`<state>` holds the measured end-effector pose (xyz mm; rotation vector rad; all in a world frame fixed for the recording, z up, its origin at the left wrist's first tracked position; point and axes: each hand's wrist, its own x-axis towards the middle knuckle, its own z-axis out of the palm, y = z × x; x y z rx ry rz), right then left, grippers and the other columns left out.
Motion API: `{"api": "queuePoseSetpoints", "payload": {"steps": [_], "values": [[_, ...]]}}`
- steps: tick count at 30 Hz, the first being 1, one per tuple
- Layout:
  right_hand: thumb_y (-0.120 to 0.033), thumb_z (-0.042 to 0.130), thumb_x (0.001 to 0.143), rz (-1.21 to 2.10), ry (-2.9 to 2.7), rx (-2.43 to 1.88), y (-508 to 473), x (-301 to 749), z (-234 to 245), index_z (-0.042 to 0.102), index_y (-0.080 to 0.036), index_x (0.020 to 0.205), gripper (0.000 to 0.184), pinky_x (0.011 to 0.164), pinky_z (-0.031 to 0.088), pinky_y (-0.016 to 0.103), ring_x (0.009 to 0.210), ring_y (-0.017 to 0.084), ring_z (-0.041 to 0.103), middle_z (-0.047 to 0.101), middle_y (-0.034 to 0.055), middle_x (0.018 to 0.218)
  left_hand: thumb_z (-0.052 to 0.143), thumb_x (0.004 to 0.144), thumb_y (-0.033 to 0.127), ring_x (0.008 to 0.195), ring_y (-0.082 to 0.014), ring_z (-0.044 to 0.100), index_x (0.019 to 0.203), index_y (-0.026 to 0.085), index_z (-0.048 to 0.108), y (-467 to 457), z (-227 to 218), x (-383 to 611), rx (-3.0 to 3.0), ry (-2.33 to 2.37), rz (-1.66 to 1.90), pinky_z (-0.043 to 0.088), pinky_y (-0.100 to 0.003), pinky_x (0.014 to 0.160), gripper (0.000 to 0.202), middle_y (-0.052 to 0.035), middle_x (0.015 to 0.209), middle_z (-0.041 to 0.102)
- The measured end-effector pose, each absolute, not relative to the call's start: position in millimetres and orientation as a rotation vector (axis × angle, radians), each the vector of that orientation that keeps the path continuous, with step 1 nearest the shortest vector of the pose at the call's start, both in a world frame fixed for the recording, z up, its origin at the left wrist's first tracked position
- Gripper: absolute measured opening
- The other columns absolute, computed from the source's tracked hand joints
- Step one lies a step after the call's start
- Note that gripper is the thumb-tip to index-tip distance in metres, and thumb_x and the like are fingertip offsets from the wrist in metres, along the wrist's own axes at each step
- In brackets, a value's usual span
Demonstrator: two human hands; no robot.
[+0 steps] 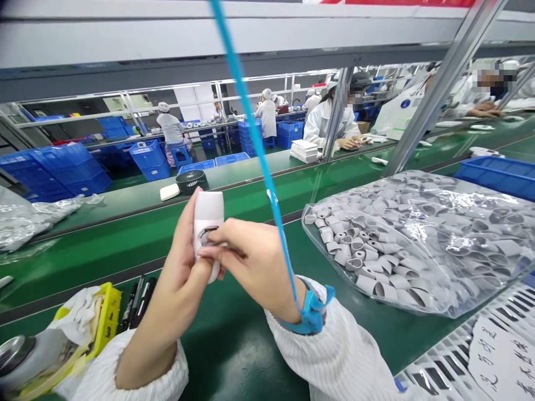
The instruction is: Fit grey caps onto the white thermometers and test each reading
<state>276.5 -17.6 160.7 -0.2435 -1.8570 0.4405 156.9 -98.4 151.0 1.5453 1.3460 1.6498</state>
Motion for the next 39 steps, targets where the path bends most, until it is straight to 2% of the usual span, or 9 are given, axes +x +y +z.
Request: {"api": "queuePoseSetpoints", "payload": {"steps": [6, 13, 17, 20, 24, 27, 32, 37, 39], "values": [[-0.045, 0.09, 0.07, 1.444, -1.65, -0.396, -6.6, 272.9, 166.2, 0.063, -0.021, 0.094, 0.044, 0.046, 0.043, 0.024, 0.052, 0.01, 0.046, 0.048, -0.0076, 0.061, 0.043, 0.097, 0.009, 0.113, -0.0213, 0.068, 0.163, 0.044, 0.018, -89.8, 140.4, 167.0, 1.728, 1.472, 1.692, 0.058, -0.035, 0.095, 0.079, -0.0027, 0.155, 0.051], [-0.051, 0.09, 0.066, 1.615, -1.648, -0.243, 10.3, 265.0, 156.0, 0.058, -0.022, 0.094, 0.051, 0.048, 0.048, 0.025, 0.056, 0.01, 0.048, 0.049, -0.0063, 0.07, 0.048, 0.096, 0.015, 0.107, -0.0208, 0.067, 0.162, 0.041, 0.023, -82.8, 137.5, 163.6, 1.689, 1.575, 1.692, 0.057, -0.031, 0.087, 0.075, -0.0066, 0.149, 0.053], [-0.05, 0.077, 0.084, 1.251, -1.989, -0.676, 53.2, 277.6, 149.6, 0.065, -0.021, 0.109, 0.04, 0.063, 0.053, 0.025, 0.068, 0.013, 0.058, 0.058, -0.004, 0.075, 0.048, 0.096, 0.02, 0.072, -0.0132, 0.059, 0.161, 0.04, 0.022, -81.6, 141.5, 161.2, 1.399, 1.336, 1.649, 0.054, -0.024, 0.064, 0.072, -0.0032, 0.104, 0.064], [-0.037, 0.058, 0.1, 0.835, -2.011, -1.299, 95.4, 297.9, 132.9, 0.07, -0.015, 0.1, 0.025, 0.075, 0.055, 0.03, 0.079, 0.015, 0.063, 0.066, 0.0025, 0.084, 0.046, 0.094, 0.015, 0.066, -0.0119, 0.055, 0.16, 0.04, 0.022, -82.2, 146.6, 159.2, 1.254, 1.14, 1.6, 0.051, -0.022, 0.06, 0.075, -0.0003, 0.09, 0.061], [-0.036, 0.064, 0.099, 0.562, -1.869, -1.743, 134.5, 322.2, 93.2, 0.064, -0.015, 0.122, 0.031, 0.091, 0.057, 0.043, 0.106, 0.022, 0.066, 0.066, 0.0095, 0.123, 0.045, 0.094, 0.013, 0.066, -0.0106, 0.055, 0.159, 0.044, 0.023, -83.8, 150.1, 157.1, 1.137, 1.017, 1.535, 0.05, -0.023, 0.061, 0.075, -0.0007, 0.093, 0.062], [-0.035, 0.065, 0.098, 0.461, -1.834, -1.928, 146.1, 330.2, 66.0, 0.062, -0.016, 0.129, 0.036, 0.095, 0.057, 0.047, 0.113, 0.025, 0.065, 0.063, 0.0109, 0.132, 0.045, 0.095, 0.012, 0.065, -0.0103, 0.055, 0.159, 0.045, 0.022, -85.5, 151.3, 157.8, 1.085, 0.969, 1.517, 0.05, -0.024, 0.062, 0.076, -0.0003, 0.092, 0.062], [-0.033, 0.065, 0.098, 0.401, -1.83, -2.026, 152.1, 330.2, 43.2, 0.062, -0.017, 0.129, 0.035, 0.095, 0.058, 0.046, 0.114, 0.024, 0.065, 0.062, 0.0108, 0.134, 0.046, 0.097, 0.016, 0.066, -0.0106, 0.055, 0.16, 0.043, 0.023, -88.7, 151.9, 159.7, 1.094, 0.979, 1.491, 0.05, -0.023, 0.062, 0.072, -0.0003, 0.092, 0.062], [-0.035, 0.065, 0.098, 0.444, -1.803, -1.956, 154.1, 331.4, 51.6, 0.064, -0.015, 0.124, 0.032, 0.092, 0.058, 0.045, 0.108, 0.023, 0.067, 0.066, 0.0093, 0.124, 0.054, 0.102, 0.035, 0.104, -0.0161, 0.058, 0.156, 0.053, 0.032, -89.1, 147.1, 158.9, 1.387, 1.388, 1.473, 0.049, -0.029, 0.091, 0.061, -0.0018, 0.123, 0.06], [-0.035, 0.063, 0.099, 0.45, -1.776, -1.854, 152.2, 332.3, 65.8, 0.065, -0.014, 0.118, 0.028, 0.09, 0.057, 0.043, 0.102, 0.021, 0.067, 0.068, 0.0082, 0.116, 0.061, 0.099, 0.034, 0.108, -0.0187, 0.056, 0.152, 0.05, 0.043, -87.8, 145.3, 160.4, 1.548, 1.623, 1.507, 0.048, -0.031, 0.092, 0.059, -0.0022, 0.127, 0.059]]}}
